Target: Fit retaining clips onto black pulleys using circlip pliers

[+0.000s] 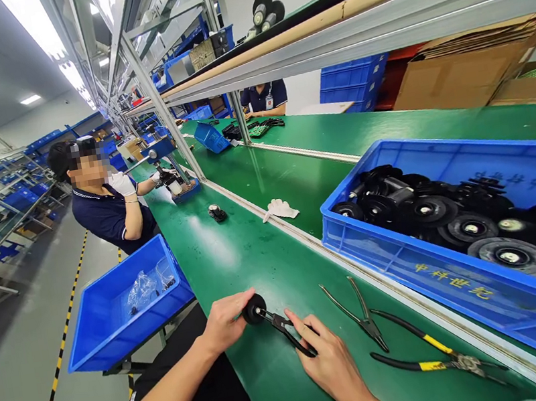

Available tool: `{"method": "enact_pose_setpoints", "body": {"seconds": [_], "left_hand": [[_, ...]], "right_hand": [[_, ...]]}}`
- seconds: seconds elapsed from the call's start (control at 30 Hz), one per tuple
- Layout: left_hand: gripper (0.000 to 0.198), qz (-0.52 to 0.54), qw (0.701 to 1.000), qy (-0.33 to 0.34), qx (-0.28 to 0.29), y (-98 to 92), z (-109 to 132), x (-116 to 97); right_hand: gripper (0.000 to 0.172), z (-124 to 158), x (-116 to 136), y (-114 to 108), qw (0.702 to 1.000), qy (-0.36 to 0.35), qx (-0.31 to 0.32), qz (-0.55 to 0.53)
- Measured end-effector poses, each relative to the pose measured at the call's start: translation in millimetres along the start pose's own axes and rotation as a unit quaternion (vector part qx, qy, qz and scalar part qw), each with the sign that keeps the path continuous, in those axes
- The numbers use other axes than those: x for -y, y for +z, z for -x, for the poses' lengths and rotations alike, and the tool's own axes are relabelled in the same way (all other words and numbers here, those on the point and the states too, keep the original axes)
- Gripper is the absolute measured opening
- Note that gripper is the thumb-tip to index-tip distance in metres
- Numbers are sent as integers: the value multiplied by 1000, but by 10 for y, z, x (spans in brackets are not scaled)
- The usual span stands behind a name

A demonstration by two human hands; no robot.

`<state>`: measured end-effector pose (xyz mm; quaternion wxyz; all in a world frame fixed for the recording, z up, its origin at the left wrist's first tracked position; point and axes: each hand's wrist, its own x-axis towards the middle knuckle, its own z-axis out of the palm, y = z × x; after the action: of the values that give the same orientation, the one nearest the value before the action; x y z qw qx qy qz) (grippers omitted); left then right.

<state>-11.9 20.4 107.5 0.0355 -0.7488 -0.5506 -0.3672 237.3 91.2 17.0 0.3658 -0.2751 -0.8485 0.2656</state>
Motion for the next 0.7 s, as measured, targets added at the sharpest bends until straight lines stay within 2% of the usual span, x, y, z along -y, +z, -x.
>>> {"method": "enact_pose_setpoints", "body": {"seconds": [0.13, 0.33, 0.5, 0.7], "left_hand": [[57, -31, 995, -42, -90, 115, -28, -20], [48, -39, 983, -76, -165, 339, -156, -68], [47, -9, 976, -92, -195, 435, -231, -133], [50, 16, 972, -134, -192, 443, -217, -166]], "right_hand": [[64, -9, 114, 24, 1000, 11, -20, 1], [59, -32, 297, 116, 992, 12, -118, 30], [65, -63, 324, 92, 986, -8, -158, 53], [66, -67, 319, 84, 983, -17, -170, 68]]}}
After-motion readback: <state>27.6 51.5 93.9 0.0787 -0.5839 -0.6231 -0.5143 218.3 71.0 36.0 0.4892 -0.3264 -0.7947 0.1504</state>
